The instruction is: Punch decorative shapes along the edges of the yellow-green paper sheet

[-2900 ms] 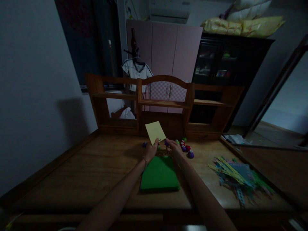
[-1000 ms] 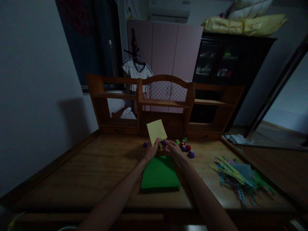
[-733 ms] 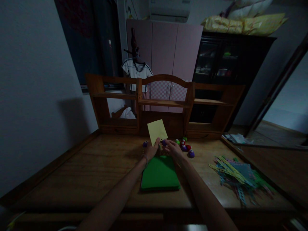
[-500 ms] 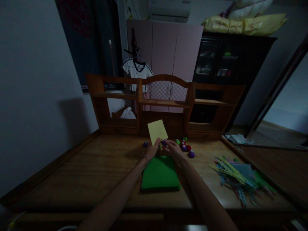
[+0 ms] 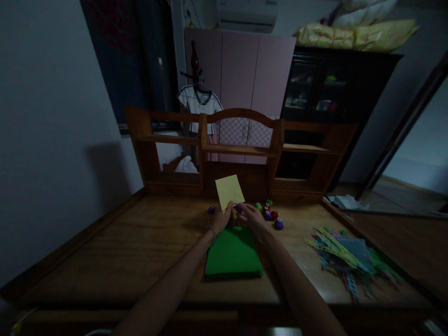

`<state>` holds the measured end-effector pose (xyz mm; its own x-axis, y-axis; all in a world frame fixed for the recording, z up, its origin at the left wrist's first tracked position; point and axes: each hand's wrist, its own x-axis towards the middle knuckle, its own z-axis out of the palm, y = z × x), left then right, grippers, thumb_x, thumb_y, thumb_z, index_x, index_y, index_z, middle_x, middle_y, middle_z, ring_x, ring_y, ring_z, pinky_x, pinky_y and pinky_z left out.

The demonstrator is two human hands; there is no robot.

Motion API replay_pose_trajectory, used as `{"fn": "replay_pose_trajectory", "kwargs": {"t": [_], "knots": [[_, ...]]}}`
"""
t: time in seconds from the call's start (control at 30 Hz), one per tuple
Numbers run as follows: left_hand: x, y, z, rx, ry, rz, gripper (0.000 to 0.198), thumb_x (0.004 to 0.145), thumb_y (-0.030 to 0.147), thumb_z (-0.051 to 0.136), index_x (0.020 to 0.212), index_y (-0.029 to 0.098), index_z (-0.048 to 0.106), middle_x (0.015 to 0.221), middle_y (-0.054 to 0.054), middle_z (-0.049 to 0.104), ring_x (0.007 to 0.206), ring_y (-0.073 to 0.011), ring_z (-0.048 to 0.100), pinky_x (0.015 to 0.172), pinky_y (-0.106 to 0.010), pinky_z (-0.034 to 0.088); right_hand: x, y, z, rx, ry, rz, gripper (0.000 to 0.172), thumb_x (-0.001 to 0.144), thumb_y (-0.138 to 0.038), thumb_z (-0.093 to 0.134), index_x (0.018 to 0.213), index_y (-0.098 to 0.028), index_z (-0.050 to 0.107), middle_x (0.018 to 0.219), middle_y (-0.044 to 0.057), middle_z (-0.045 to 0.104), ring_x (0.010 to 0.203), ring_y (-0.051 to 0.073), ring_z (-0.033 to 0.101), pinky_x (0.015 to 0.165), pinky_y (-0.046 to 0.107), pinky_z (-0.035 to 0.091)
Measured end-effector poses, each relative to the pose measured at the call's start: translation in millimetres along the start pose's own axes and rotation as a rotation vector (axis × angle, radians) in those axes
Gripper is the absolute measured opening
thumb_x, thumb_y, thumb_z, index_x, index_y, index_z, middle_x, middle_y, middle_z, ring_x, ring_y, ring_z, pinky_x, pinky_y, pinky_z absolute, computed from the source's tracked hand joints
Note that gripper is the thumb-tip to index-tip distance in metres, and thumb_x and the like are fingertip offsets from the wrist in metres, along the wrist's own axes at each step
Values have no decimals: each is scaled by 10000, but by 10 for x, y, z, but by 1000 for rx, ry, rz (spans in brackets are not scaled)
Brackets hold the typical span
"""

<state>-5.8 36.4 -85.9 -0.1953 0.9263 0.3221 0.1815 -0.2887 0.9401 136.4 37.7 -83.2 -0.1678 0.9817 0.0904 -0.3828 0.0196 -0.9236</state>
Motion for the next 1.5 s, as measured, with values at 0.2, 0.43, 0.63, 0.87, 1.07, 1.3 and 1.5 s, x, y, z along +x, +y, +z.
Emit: {"fn": "replay_pose_trajectory", "kwargs": {"t": [0.2, 0.43, 0.63, 0.87, 1.07, 1.3, 1.5], "knots": [[-6, -2, -5, 25, -56, 27, 376, 855, 458, 507, 900, 133, 692, 954, -101, 714, 941, -214, 661, 854, -297, 504, 35, 14, -2, 58, 33, 28, 323, 647, -401, 772, 827, -162, 649, 774, 25, 642, 662, 104, 624, 649, 192, 512], [-17, -18, 19, -34, -108, 68, 356, 845, 426, 533, 990, 135, 677, 1048, -104, 691, 984, -212, 646, 883, -309, 498, 26, 3, -5, 95, 46, 28, 321, 644, -395, 779, 806, -160, 633, 766, 33, 652, 629, 101, 608, 630, 203, 512], [-16, -26, 34, -34, -109, 51, 328, 828, 406, 564, 985, 141, 679, 1052, -103, 689, 983, -220, 647, 871, -325, 510, 50, 23, -19, 69, 103, 32, 339, 635, -407, 781, 826, -163, 643, 844, 53, 668, 631, 106, 600, 559, 194, 483], [-22, -19, 18, -51, -132, 47, 373, 829, 437, 551, 998, 130, 679, 1022, -102, 699, 963, -221, 655, 867, -325, 511, 59, 12, -19, 90, 83, 47, 315, 602, -373, 801, 788, -166, 653, 779, 13, 653, 606, 88, 583, 563, 179, 474], [-34, -15, 23, -46, -140, 59, 404, 836, 458, 529, 1029, 135, 674, 1040, -101, 693, 985, -222, 646, 869, -325, 510, 56, 28, -16, 54, 100, 24, 305, 612, -368, 802, 769, -154, 651, 738, 16, 634, 587, 82, 578, 547, 177, 468], [-46, -16, 10, 19, -186, 26, 449, 841, 505, 497, 1044, 145, 674, 936, -92, 719, 884, -225, 676, 767, -304, 540, 80, 70, -63, -16, 96, 33, 312, 635, -407, 784, 755, -157, 642, 669, 19, 624, 541, 102, 573, 473, 192, 442], [-73, 62, -44, 11, -194, 40, 440, 829, 493, 526, 1035, 136, 679, 974, -96, 711, 909, -226, 667, 775, -288, 534, 78, 65, -87, -43, 61, 30, 328, 652, -432, 761, 774, -151, 646, 646, 17, 620, 494, 93, 541, 446, 199, 401]]}}
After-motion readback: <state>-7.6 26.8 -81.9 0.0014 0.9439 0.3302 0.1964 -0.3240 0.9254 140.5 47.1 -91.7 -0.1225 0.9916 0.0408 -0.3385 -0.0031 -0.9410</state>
